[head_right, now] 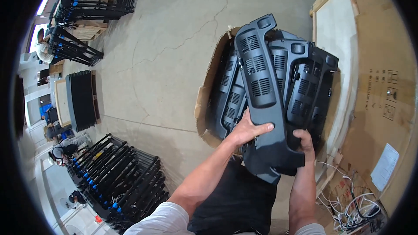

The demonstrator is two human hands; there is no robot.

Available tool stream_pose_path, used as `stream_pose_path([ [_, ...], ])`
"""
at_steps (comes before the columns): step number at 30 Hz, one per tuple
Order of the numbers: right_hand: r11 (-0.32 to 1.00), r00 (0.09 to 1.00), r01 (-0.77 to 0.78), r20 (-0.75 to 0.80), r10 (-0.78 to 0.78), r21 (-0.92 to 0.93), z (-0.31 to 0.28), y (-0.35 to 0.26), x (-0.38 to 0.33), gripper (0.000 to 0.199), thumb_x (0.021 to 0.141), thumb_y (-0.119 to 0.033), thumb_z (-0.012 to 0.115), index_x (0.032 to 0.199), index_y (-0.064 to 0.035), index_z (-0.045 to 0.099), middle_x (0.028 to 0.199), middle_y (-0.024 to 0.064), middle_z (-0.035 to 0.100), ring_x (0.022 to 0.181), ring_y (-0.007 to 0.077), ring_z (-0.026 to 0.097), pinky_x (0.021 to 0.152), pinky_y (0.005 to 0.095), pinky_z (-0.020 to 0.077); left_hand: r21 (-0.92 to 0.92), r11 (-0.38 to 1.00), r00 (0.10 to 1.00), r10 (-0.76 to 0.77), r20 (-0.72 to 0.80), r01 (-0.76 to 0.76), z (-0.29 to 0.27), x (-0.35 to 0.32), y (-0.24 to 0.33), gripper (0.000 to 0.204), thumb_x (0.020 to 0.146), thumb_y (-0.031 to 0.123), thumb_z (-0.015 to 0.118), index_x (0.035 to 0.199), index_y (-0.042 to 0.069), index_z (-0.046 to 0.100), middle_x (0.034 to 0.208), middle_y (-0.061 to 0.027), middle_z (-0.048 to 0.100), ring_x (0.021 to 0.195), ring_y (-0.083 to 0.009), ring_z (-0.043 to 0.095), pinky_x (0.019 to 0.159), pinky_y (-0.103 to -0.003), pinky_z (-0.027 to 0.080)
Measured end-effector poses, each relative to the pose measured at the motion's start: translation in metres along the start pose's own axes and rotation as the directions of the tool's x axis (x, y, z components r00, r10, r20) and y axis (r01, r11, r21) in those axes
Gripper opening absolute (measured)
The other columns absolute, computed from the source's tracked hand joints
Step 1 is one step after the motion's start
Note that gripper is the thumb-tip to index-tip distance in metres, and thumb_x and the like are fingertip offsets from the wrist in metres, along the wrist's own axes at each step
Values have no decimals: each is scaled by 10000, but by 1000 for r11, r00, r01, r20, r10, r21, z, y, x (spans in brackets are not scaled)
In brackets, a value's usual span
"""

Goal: The recorder is seen gathering components and using tools to assemble parts of fitness equipment in a warehouse setting.

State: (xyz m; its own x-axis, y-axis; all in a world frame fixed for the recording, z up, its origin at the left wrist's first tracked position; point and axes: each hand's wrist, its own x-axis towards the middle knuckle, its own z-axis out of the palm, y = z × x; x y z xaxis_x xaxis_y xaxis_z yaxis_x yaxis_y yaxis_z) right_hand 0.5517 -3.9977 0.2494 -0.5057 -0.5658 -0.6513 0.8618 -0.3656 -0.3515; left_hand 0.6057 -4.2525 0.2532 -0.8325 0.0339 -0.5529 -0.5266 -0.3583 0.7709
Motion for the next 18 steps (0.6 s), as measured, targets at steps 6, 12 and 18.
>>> stream_pose_path([
  [6,1000,993,-3,-116,6,24,32,-10,-80,646,816,-163,668,1433,16,594,1335,185,703,1178,319,707,1044,436,564,130,991,998,26,59,-33,26,-51,48,1046,761,439,908,1571,22,393,1560,-204,444,1476,-330,422,1237,-437,335],
  [12,902,945,277,-75,-317,-330,120,-21,-155,528,836,-209,687,1321,0,669,1158,127,758,1001,245,748,934,384,598,2,991,975,130,183,-133,69,-104,127,1159,740,456,952,1571,-46,318,1502,-234,486,1414,-327,493,1208,-430,377],
  [18,962,990,132,-22,-141,-241,196,-56,-178,550,827,-92,675,1370,-16,620,1175,108,727,1021,225,720,941,370,576,-24,991,988,129,83,-128,65,-180,193,1080,784,364,943,1557,-39,306,1453,-206,554,1349,-306,555,1144,-442,462],
])
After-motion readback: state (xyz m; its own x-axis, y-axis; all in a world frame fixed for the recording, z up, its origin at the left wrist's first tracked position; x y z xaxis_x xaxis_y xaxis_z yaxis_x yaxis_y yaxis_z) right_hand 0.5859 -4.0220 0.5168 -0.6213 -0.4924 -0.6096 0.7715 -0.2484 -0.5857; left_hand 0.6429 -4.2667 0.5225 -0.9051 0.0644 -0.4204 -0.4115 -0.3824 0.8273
